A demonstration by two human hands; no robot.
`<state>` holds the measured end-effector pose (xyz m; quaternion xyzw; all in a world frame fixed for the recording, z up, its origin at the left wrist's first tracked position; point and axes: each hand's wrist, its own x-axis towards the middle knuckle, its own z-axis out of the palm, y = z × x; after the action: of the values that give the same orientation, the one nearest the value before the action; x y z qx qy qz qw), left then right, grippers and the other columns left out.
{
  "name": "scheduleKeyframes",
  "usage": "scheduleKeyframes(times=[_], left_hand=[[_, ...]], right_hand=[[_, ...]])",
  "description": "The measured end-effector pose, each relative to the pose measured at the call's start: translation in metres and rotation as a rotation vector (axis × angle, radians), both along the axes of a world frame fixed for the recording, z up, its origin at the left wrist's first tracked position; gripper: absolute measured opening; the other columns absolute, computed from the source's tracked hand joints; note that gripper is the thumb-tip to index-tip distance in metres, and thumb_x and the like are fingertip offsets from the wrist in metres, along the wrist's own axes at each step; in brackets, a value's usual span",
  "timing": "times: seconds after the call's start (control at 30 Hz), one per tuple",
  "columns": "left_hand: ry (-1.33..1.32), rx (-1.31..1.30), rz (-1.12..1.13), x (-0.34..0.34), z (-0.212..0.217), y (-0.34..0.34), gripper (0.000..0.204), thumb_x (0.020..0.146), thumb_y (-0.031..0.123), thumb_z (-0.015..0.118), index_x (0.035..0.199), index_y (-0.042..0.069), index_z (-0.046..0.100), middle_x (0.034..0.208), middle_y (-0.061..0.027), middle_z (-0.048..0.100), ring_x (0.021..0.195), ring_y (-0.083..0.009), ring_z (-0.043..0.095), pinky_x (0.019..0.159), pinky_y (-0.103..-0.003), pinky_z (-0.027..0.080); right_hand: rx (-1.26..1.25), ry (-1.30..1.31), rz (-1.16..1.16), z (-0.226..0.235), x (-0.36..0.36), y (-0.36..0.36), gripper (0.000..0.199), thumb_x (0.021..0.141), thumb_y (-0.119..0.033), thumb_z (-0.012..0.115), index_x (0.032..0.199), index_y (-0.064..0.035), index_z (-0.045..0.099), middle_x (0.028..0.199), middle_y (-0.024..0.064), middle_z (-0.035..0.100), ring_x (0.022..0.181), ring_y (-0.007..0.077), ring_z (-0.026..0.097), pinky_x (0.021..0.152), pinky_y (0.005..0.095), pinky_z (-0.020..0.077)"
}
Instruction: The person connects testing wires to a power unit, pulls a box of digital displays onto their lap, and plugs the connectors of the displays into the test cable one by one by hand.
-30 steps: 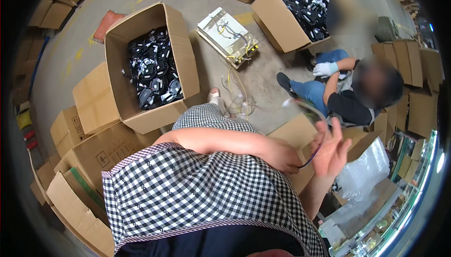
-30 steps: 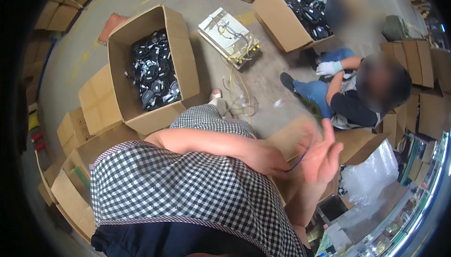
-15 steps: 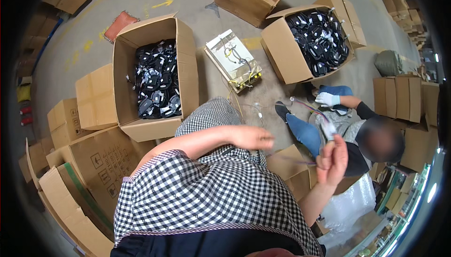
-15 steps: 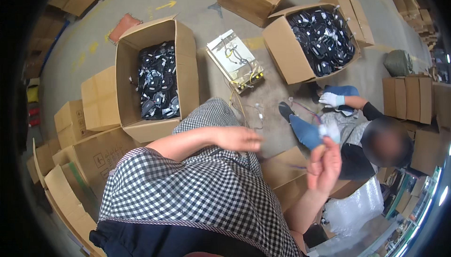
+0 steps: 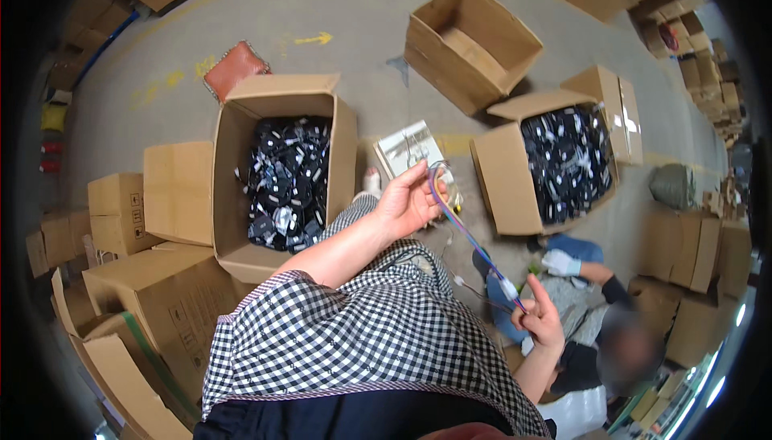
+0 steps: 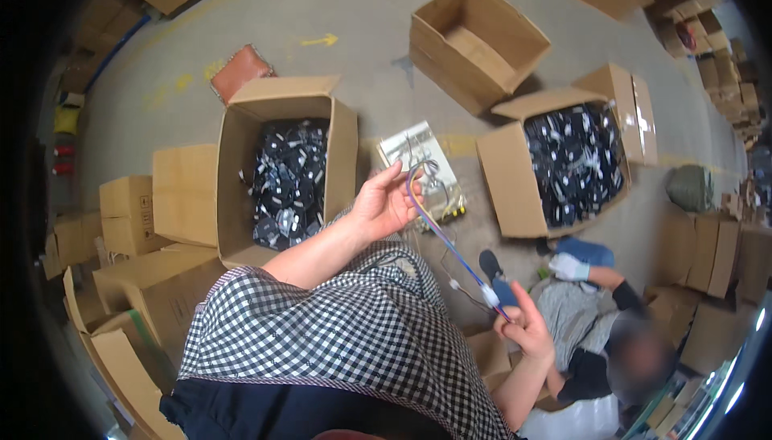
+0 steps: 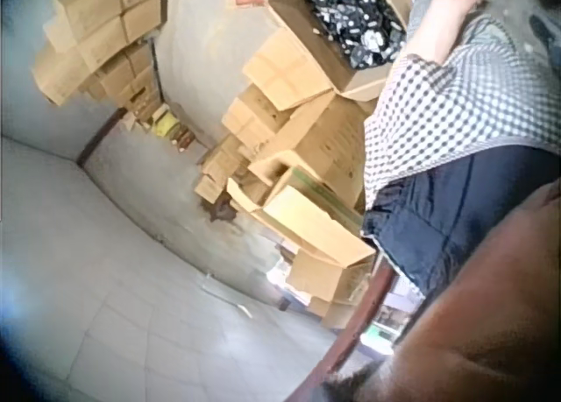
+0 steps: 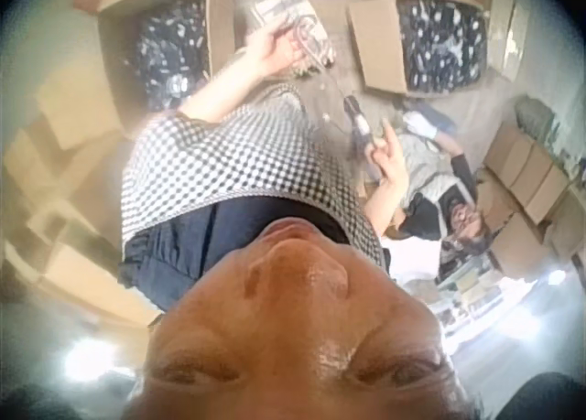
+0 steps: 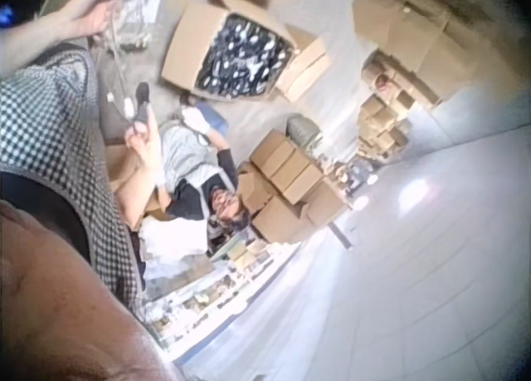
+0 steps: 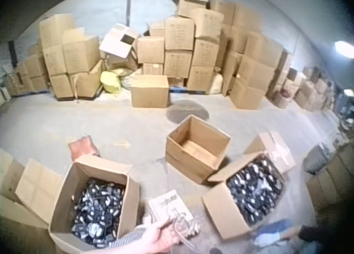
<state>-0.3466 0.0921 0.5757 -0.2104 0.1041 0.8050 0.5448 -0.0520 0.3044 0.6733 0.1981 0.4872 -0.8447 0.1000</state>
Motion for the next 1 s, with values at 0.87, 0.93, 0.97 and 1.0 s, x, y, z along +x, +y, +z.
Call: scheduleKeyframes(times=[0.87, 0.93, 0.97, 1.0], left_hand=[[0.506, -0.138, 0.511, -0.262, 0.044, -0.056, 0.056, 0.096, 0.054, 0.034, 0.111, 0.006, 0.06, 0.076, -0.0031, 0.05, 0.069, -0.0168, 0.047, 0.074, -0.038, 0.043], [0.489, -0.279, 0.468, -0.297, 0.025, -0.03, 0.06, 0.097, 0.054, 0.034, 0.108, 0.001, 0.06, 0.07, -0.0032, 0.054, 0.063, -0.016, 0.051, 0.071, -0.036, 0.048], [0.633, -0.504, 0.365, -0.317, 0.035, -0.005, 0.06, 0.097, 0.052, 0.035, 0.106, -0.002, 0.059, 0.067, -0.0042, 0.055, 0.06, -0.0166, 0.054, 0.066, -0.033, 0.049], [0.684, -0.499, 0.26, -0.335, 0.028, 0.013, 0.059, 0.098, 0.05, 0.036, 0.104, -0.004, 0.06, 0.065, -0.0052, 0.056, 0.06, -0.0168, 0.056, 0.064, -0.03, 0.049]], right_hand=[[-0.198, -0.728, 0.605, -0.173, -0.288, 0.118, 0.02, 0.087, -0.011, 0.063, 0.107, -0.0095, 0.064, 0.084, -0.0028, 0.064, 0.069, 0.0054, 0.058, 0.06, 0.0156, 0.0454], [-0.01, -0.67, 0.827, -0.199, -0.332, 0.132, 0.021, 0.088, -0.011, 0.061, 0.109, -0.0085, 0.063, 0.091, 0.0002, 0.066, 0.075, 0.0091, 0.059, 0.066, 0.0218, 0.0485], [0.002, -0.661, 0.885, -0.21, -0.348, 0.138, 0.021, 0.088, -0.011, 0.061, 0.109, -0.0085, 0.063, 0.091, 0.0002, 0.066, 0.075, 0.0091, 0.059, 0.066, 0.0218, 0.0485], [0.329, -0.541, 0.786, -0.223, -0.368, 0.147, 0.025, 0.09, -0.014, 0.06, 0.114, -0.0075, 0.061, 0.098, 0.0033, 0.065, 0.084, 0.0119, 0.06, 0.073, 0.0256, 0.0489]])
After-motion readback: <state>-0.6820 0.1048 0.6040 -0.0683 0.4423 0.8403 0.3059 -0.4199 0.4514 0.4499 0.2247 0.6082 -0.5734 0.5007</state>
